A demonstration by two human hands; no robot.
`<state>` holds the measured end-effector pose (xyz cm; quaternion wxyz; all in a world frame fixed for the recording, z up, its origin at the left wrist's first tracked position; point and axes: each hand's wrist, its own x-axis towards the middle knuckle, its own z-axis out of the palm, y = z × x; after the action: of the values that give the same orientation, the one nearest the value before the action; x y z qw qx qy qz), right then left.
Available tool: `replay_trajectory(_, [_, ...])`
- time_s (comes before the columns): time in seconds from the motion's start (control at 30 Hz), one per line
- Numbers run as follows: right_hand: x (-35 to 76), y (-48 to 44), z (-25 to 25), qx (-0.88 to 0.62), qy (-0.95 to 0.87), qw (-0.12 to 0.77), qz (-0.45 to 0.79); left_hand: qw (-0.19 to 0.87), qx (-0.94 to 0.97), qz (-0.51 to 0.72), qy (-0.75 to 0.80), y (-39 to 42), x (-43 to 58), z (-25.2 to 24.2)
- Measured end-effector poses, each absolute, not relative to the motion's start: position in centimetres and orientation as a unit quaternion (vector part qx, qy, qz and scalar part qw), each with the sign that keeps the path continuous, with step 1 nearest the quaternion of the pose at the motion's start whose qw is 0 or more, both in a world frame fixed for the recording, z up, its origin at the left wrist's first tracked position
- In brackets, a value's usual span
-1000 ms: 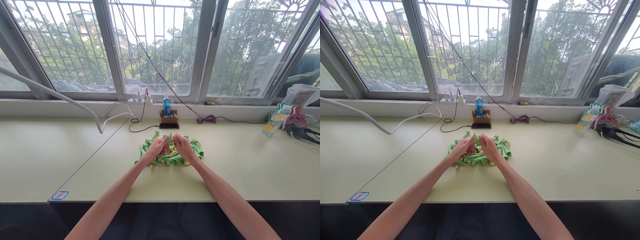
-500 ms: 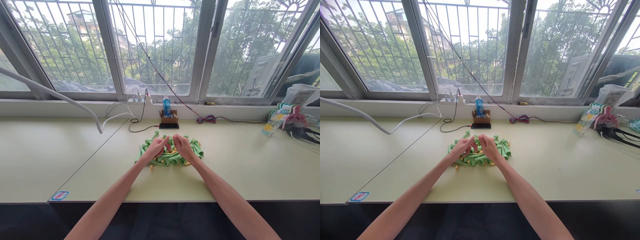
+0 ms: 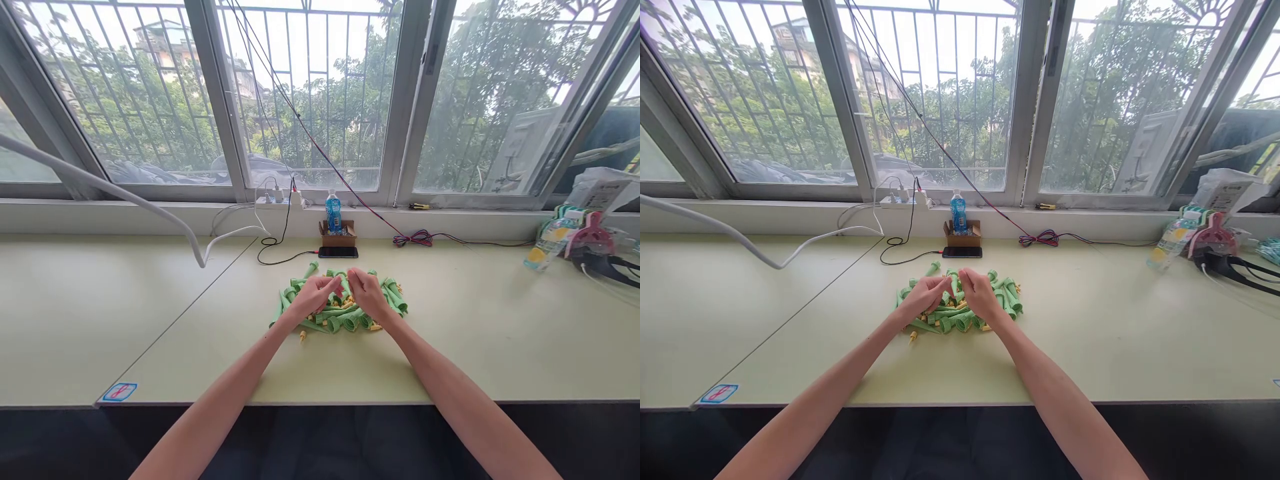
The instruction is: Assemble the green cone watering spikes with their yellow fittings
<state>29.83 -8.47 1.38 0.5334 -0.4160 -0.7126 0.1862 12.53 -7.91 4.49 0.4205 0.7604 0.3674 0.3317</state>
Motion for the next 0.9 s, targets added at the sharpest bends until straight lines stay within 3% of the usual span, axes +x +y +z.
replay_trajectory(0.9, [29.84, -8.55, 1.50, -0.436, -0.674, 0.539, 0.256, 0.322, 0.799, 0.380, 0.337, -7.71, 12.70, 4.08])
